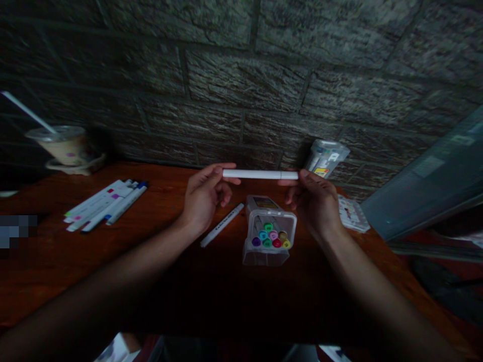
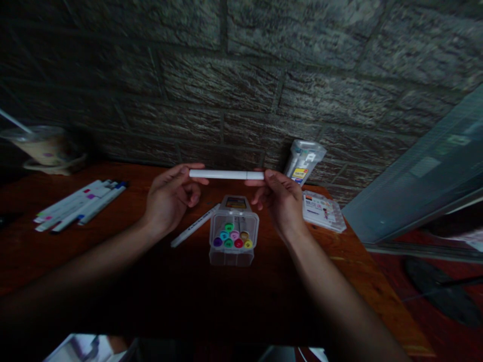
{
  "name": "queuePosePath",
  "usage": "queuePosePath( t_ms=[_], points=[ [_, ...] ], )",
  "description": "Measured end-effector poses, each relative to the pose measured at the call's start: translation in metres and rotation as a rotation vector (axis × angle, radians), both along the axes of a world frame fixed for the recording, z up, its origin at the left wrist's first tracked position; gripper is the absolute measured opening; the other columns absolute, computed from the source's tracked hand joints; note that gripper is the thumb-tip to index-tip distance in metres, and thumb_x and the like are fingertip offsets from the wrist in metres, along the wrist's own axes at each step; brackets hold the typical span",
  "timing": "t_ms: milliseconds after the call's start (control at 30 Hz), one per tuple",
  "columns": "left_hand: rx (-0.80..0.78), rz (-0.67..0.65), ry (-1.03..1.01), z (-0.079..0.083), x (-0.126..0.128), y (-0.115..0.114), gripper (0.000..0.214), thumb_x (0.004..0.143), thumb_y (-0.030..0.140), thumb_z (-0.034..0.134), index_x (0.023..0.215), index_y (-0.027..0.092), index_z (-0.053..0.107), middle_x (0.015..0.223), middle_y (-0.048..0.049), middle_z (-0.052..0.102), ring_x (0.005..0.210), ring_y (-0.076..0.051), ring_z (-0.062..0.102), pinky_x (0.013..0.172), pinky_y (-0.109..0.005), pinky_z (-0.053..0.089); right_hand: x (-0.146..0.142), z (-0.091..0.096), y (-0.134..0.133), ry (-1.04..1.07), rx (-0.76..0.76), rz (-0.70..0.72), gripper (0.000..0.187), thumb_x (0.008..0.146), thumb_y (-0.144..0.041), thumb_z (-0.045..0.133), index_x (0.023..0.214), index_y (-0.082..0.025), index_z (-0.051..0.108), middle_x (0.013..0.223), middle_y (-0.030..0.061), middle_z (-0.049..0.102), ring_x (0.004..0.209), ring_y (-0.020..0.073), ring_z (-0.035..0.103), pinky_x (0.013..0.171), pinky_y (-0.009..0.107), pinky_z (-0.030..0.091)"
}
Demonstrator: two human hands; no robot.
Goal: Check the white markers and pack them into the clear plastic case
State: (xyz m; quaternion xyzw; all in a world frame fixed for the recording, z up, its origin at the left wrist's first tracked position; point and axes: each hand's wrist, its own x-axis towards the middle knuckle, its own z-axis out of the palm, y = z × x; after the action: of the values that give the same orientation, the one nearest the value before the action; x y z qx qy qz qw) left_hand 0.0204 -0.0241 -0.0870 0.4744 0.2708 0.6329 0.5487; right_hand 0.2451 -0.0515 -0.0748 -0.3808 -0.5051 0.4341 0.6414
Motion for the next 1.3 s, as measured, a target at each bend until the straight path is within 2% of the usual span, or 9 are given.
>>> queuePosePath(
  t_ms=[233,567,1000,1167,1300],
  points=[
    [-0.006,0.018,0.005,0.0001,0.0000,0.0004,0.022,0.088,0.036,0.070,0.099,0.018,0.074,0.076,-0.0056,0.075,0.042,-0.009,0.049,0.037,-0.023,0.033,-0.0015,0.0013,-0.0008,0.032,0.005,0.028,0.024,0.087,-0.042,0.075,0.101,-0.023,0.078,0.087,0.0047,0.082,0.048,0.0109,0.062,0.039,0.024,0.045],
    [0.049,0.031,0.052,-0.0026,0.0001,0.0016,0.022,0.091,0.039,0.072,0.099,0.019,0.075,0.075,-0.0041,0.074,0.042,-0.007,0.048,0.037,-0.022,0.032,-0.0034,0.0000,-0.0005,-0.019,0.037,-0.031,0.022,0.081,-0.042,0.084,0.094,-0.025,0.079,0.081,0.0021,0.081,0.046,0.0096,0.061,0.037,0.023,0.044],
    [0.117,0.087,0.181,-0.0047,0.0026,-0.0005,0.023,0.075,0.030,0.089,0.092,0.018,0.078,0.062,0.0022,0.067,0.043,-0.005,0.045,0.039,-0.019,0.031,-0.0018,-0.0065,0.0037,-0.124,0.097,-0.095,0.022,0.077,-0.039,0.090,0.088,-0.025,0.076,0.076,0.0005,0.080,0.045,0.0110,0.062,0.037,0.025,0.046],
    [0.168,0.113,0.272,-0.0063,0.0032,-0.0025,0.017,0.078,0.031,0.087,0.084,0.019,0.077,0.059,0.0033,0.062,0.045,-0.007,0.045,0.040,-0.020,0.033,-0.0040,-0.0062,0.0020,-0.145,0.101,-0.105,0.025,0.074,-0.036,0.093,0.082,-0.024,0.072,0.059,-0.0029,0.072,0.043,0.0117,0.060,0.037,0.026,0.045],
    [0.198,0.136,0.314,-0.0076,0.0028,-0.0031,0.016,0.079,0.032,0.086,0.087,0.021,0.077,0.059,0.0033,0.060,0.046,-0.008,0.046,0.041,-0.021,0.034,-0.0063,-0.0053,0.0003,-0.161,0.088,-0.107,0.030,0.071,-0.039,0.094,0.081,-0.026,0.069,0.055,-0.0051,0.068,0.041,0.0118,0.057,0.037,0.027,0.046]
  ],
)
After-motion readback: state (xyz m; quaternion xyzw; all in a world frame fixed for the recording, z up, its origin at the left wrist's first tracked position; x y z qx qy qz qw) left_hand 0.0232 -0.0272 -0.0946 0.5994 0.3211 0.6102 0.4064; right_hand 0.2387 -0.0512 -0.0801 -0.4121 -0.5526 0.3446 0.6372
